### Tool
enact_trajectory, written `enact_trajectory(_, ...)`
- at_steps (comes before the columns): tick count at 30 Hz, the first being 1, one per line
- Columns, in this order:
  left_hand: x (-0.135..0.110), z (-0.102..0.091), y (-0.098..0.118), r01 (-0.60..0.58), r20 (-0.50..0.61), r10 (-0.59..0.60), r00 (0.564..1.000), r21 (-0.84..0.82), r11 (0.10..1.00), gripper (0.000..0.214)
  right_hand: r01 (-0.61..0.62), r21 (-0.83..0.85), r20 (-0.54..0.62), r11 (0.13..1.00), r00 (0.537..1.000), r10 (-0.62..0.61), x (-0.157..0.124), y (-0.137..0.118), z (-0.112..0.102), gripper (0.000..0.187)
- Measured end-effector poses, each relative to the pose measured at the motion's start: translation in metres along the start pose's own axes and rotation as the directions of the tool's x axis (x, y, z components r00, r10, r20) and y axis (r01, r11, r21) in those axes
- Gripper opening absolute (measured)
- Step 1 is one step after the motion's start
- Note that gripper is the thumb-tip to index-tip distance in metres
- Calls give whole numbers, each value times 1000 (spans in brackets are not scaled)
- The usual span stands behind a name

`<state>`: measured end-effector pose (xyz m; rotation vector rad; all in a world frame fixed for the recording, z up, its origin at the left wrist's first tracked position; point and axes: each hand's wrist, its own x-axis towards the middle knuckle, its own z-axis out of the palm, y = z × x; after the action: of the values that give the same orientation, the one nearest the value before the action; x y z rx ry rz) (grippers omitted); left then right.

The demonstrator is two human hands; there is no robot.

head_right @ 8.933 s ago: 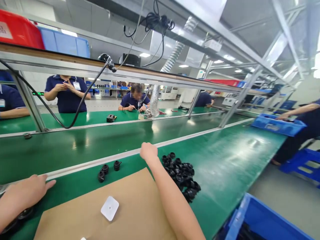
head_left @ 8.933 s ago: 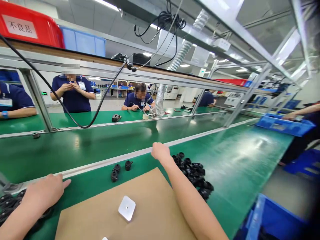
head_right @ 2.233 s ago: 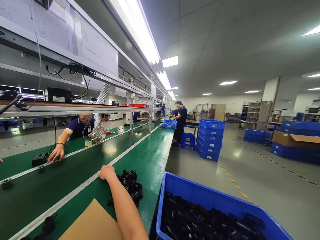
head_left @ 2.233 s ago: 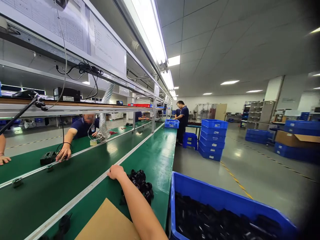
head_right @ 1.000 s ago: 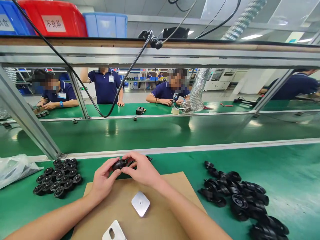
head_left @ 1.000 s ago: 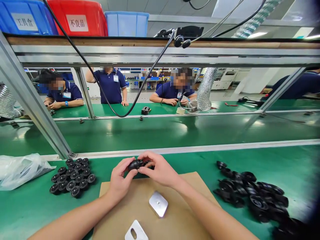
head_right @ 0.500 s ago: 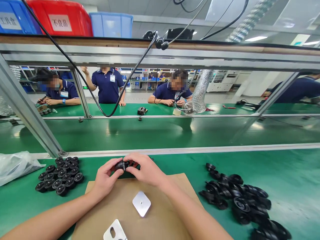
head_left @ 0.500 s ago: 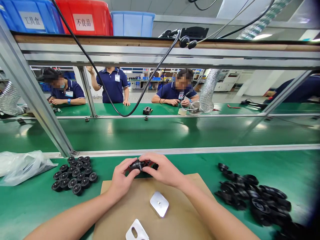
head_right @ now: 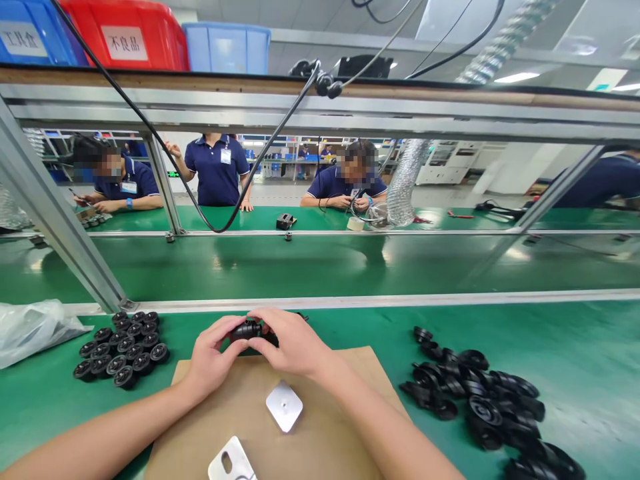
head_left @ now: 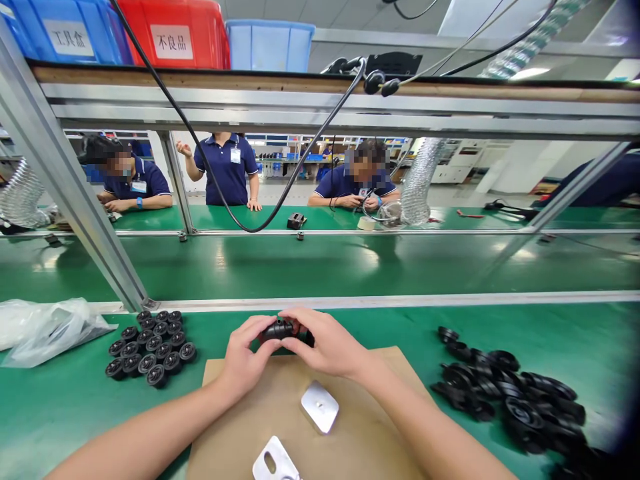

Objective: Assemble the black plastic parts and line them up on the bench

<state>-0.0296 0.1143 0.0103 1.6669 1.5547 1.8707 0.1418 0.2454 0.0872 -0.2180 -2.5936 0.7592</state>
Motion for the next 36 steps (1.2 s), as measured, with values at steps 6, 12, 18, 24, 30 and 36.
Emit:
enact_trajectory(6, 0, 0, 2, -71, 18, 71, 997, 11, 997, 33, -49, -42, 37, 998, 998, 50, 0, -5, -4, 29)
enact_trajectory(12, 0, 0, 0, -147, 18, 147, 989, 36, 988, 37, -38, -155, 91, 987, 995, 52, -2, -8, -5, 16)
enact_trajectory(18, 0, 0, -1, -192, 10, 192, 981, 59, 980, 40, -108, -248, 36, 963, 992, 121, 0, -10, -4, 39)
enact_trajectory(24, 2, -1, -2, -270, 9, 270, 963, 62, 961, 43, -251, 24, 111, 968, 963, 247, -1, -15, -8, 19)
enact_trajectory(30, 3, -1, -7, -278, 14, 278, 961, 46, 959, 49, -345, 496, 150, 797, 938, 312, 4, 0, 3, 34)
enact_trajectory(36, -2, 0, -11, -89, -4, 89, 996, -27, 996, 48, -359, 537, 113, 763, 927, 357, 8, 3, 0, 39)
